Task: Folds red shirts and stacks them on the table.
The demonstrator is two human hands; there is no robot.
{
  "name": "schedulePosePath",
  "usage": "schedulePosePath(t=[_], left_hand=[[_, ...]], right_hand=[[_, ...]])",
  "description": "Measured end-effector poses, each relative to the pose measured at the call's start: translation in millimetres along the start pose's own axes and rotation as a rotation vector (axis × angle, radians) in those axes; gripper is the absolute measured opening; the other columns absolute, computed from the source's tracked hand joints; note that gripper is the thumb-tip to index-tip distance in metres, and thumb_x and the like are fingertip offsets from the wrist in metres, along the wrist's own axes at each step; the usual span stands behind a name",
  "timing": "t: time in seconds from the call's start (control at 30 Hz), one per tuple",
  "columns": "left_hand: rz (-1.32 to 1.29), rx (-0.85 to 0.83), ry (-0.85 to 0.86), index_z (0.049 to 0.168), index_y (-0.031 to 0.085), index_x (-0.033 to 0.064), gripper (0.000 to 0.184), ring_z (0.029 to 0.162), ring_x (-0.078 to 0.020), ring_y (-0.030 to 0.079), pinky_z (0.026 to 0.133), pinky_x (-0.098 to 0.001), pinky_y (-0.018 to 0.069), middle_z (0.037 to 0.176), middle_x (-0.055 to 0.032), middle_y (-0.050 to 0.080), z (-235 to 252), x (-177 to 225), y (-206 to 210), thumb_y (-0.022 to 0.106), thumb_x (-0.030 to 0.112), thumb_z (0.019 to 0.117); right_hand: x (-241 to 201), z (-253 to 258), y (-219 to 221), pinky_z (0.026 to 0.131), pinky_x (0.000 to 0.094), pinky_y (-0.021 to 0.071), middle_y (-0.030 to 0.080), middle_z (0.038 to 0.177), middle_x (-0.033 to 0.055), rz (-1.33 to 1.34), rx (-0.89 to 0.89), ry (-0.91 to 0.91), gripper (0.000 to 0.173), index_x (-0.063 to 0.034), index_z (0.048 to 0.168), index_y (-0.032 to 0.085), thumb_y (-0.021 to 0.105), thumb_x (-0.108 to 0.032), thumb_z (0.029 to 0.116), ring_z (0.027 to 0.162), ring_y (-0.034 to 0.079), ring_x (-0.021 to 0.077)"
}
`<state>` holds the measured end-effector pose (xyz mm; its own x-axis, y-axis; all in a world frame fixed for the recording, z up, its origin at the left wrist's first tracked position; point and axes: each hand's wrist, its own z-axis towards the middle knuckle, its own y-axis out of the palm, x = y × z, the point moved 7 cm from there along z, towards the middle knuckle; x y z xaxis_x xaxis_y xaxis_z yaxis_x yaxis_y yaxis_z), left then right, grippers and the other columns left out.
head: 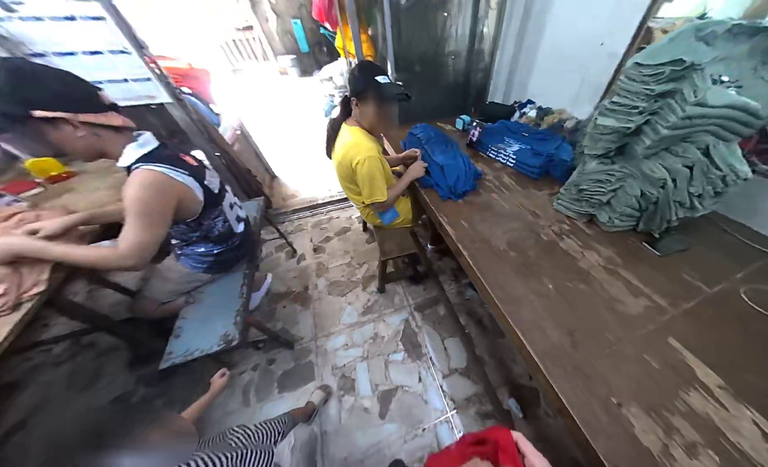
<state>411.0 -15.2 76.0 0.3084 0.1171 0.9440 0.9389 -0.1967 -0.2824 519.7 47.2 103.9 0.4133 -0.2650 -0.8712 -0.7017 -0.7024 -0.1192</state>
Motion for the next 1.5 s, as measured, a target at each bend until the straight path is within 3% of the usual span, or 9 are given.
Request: schedulePosePath(t=[0.13,0.37,0.47,0.6,0.7,0.87,1.07,1.3,1.5], left_hand=[[0.053,0.216,0.004,0.108,0.067,-0.015,0.024,0.106,-0.0412,0.068,0.099,-0.0551,0.0507,0.108,-0.0308,0.069,3,32,9,0.057,0.004,0.0987],[-0.11,0.439,-0.08,0.089,0.062,-0.0081,0.019,0.083,-0.0191,0.06,0.08,-0.0386,0.049,0.085,-0.0147,0.062,-12,36,12,0.051,0.007,0.0936],[0.055,0.459,-0.151,0.093,0.065,-0.0096,0.018,0.09,-0.034,0.065,0.082,-0.0513,0.0514,0.091,-0.0241,0.066,-18,41,20,0.057,0.007,0.0927],[0.099,0.592,-0.079,0.118,0.063,-0.0076,0.04,0.104,-0.0349,0.067,0.093,-0.0506,0.0534,0.112,-0.0248,0.067,-15,58,35,0.071,0.021,0.0914],[0.103,0.834,-0.208,0.113,0.068,-0.0035,0.029,0.098,-0.0324,0.07,0.088,-0.0529,0.0549,0.103,-0.0204,0.071,-14,54,24,0.065,0.019,0.0942],[0.184,0.864,-0.33,0.113,0.071,0.0009,0.025,0.099,-0.0327,0.072,0.085,-0.0545,0.0553,0.104,-0.018,0.073,-6,32,-9,0.059,0.016,0.0958],[0.164,0.474,-0.655,0.123,0.067,0.0063,0.033,0.11,-0.0383,0.067,0.091,-0.0634,0.0508,0.115,-0.0196,0.071,10,-101,-56,0.052,0.025,0.101],[0.086,0.431,0.152,0.124,0.068,0.0009,0.039,0.119,-0.0331,0.063,0.102,-0.0502,0.0506,0.124,-0.0204,0.067,61,-5,-111,0.069,0.025,0.0929],[0.109,0.073,0.043,0.102,0.067,-0.0084,0.024,0.101,-0.0384,0.067,0.09,-0.0541,0.0521,0.102,-0.0253,0.068,77,7,-135,0.065,0.014,0.0951]], right_hand=[[-33,-12,-37,0.088,0.0406,0.0573,0.071,0.103,0.0242,-0.14,0.017,-0.257,0.043,0.0154,0.132,0.049,0.06,0.001,0.093,0.09,0.071,0.0221],[-44,-17,-55,0.088,0.0428,0.0585,0.073,0.102,0.0202,-0.494,-0.306,-0.843,0.023,0.0055,0.101,0.074,0.075,-0.001,0.0791,0.095,0.072,0.0292],[-41,-5,-55,0.074,0.0462,0.0617,0.077,0.091,0.0147,-0.675,-0.286,-1.019,0.022,0.0011,0.097,0.075,0.067,0.001,0.077,0.081,0.076,0.028],[-51,5,-45,0.058,0.0474,0.0593,0.075,0.078,0.0112,-0.77,-0.245,-1.158,0.018,-0.0023,0.092,0.074,0.063,-0.011,0.0813,0.065,0.073,0.0269],[-58,7,-31,0.051,0.0442,0.0569,0.072,0.071,0.0088,-0.778,-0.221,-1.201,0.017,-0.004,0.089,0.073,0.063,-0.014,0.081,0.059,0.071,0.024],[-81,27,-31,0.054,0.0417,0.0576,0.073,0.073,0.0103,-0.735,-0.178,-1.128,0.016,-0.0017,0.087,0.074,0.065,-0.009,0.0763,0.061,0.071,0.0234],[-138,64,-57,0.072,0.04,0.0585,0.074,0.083,0.0149,-0.631,-0.007,-0.89,0.015,0.0057,0.09,0.072,0.063,0.0,0.0793,0.075,0.072,0.0224],[-132,96,0,0.084,0.0513,0.0581,0.071,0.094,0.0234,-0.864,-0.114,-0.607,0.012,0.0064,0.091,0.075,0.067,0.006,0.0813,0.09,0.071,0.0371],[-130,100,14,0.087,0.0533,0.0568,0.072,0.097,0.0277,-0.771,0.11,-0.421,0.016,0.0115,0.099,0.071,0.063,0.007,0.0862,0.092,0.072,0.0411]])
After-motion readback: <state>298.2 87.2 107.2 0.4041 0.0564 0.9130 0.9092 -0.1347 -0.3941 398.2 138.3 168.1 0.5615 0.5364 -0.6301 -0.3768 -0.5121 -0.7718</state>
